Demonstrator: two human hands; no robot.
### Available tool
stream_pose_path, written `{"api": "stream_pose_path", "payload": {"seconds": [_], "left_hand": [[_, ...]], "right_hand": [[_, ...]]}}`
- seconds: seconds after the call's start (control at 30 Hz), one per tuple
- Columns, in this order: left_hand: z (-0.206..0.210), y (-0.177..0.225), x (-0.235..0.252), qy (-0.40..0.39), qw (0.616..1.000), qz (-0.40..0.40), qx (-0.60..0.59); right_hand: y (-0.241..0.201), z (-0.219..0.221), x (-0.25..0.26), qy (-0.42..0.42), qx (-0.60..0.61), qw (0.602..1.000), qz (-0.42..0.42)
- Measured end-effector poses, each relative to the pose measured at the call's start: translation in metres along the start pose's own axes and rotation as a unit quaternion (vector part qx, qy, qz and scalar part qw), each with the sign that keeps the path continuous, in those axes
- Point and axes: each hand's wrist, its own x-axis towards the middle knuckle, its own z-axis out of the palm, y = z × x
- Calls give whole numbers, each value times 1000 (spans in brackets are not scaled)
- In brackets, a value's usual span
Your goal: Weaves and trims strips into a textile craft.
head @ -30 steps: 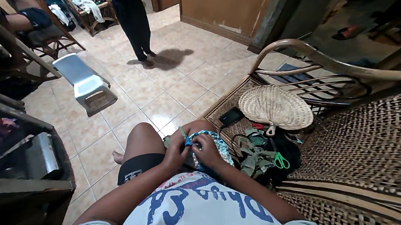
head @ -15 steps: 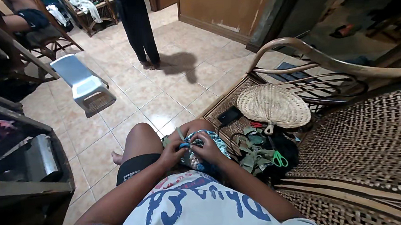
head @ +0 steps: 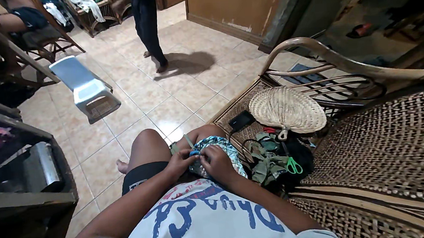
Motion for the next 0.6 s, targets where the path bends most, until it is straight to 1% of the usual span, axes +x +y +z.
{"api": "stream_pose_path", "payload": {"seconds": [0.1,0.17,0.27,0.33,0.4,0.43,0.5,0.57,0.6], "left_hand": [[0,2,1,5,998,15,60],[0,4,1,4,995,22,97],[2,7,3,-22,979,54,196],[4,12,3,-42,961,61,266],[7,15,4,-53,948,60,308],[7,15,4,-54,944,57,319],[7,15,4,-55,945,35,320],[7,20,3,-53,954,13,295],[6,21,3,-49,960,9,274]], "right_hand": [[1,5,-1,35,-6,999,1],[1,5,1,41,-12,999,-2],[-3,-4,5,11,-27,1000,-4],[-5,-8,8,5,-37,999,-7],[-7,-13,10,-2,-33,999,8],[-9,-17,11,-18,-15,999,33],[-13,-27,16,-84,65,986,130],[-11,-34,26,-146,196,937,249],[-6,-34,30,-156,261,905,297]]}}
